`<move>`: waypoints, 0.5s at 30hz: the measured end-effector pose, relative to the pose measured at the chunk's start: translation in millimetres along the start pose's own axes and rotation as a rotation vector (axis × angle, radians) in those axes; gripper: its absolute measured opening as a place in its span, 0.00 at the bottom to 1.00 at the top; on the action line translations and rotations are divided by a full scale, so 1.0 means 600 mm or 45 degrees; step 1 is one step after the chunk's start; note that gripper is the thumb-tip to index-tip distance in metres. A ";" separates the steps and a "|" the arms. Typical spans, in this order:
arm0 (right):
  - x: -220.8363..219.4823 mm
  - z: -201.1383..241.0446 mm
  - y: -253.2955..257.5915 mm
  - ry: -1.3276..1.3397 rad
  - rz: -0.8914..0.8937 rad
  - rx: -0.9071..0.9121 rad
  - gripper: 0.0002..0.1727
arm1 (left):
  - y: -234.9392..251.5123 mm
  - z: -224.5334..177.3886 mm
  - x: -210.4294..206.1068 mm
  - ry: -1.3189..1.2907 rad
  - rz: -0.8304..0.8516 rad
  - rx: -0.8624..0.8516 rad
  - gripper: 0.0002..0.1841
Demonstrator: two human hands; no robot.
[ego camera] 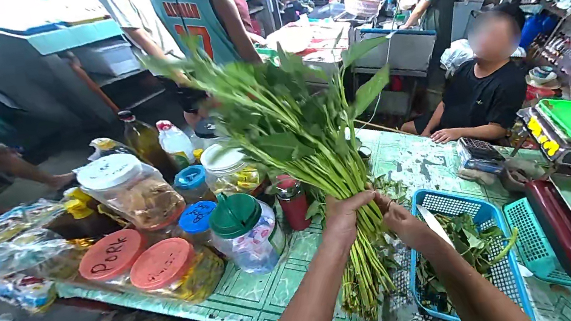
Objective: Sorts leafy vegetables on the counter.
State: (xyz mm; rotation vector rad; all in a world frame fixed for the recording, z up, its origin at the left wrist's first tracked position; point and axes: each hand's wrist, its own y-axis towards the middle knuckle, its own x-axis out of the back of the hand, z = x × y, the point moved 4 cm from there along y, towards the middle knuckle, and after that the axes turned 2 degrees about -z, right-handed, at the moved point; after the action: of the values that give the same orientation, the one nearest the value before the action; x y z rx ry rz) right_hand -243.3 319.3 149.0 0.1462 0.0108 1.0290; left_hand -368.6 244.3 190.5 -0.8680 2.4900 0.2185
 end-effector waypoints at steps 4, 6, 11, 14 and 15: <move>0.016 -0.135 0.003 -0.403 -0.175 -0.498 0.21 | -0.002 -0.071 0.044 0.190 -0.086 -0.212 0.25; 0.003 -0.210 -0.011 -0.770 -0.049 -0.794 0.23 | -0.011 -0.088 0.065 0.223 -0.107 -0.241 0.27; -0.024 -0.256 -0.026 -0.975 -0.003 -0.955 0.21 | -0.025 -0.080 0.092 0.150 -0.126 -0.197 0.27; -0.018 -0.174 -0.019 -1.036 -0.132 -0.858 0.22 | -0.029 -0.056 0.101 0.101 -0.132 -0.118 0.22; -0.013 -0.139 -0.020 -1.038 -0.214 -0.799 0.23 | -0.032 -0.047 0.102 0.081 -0.122 -0.095 0.22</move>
State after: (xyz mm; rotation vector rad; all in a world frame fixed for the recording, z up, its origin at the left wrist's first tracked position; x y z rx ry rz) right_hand -243.6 316.6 64.4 -0.0184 -1.0141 0.7060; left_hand -409.4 187.5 184.6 -1.0377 2.5046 0.2565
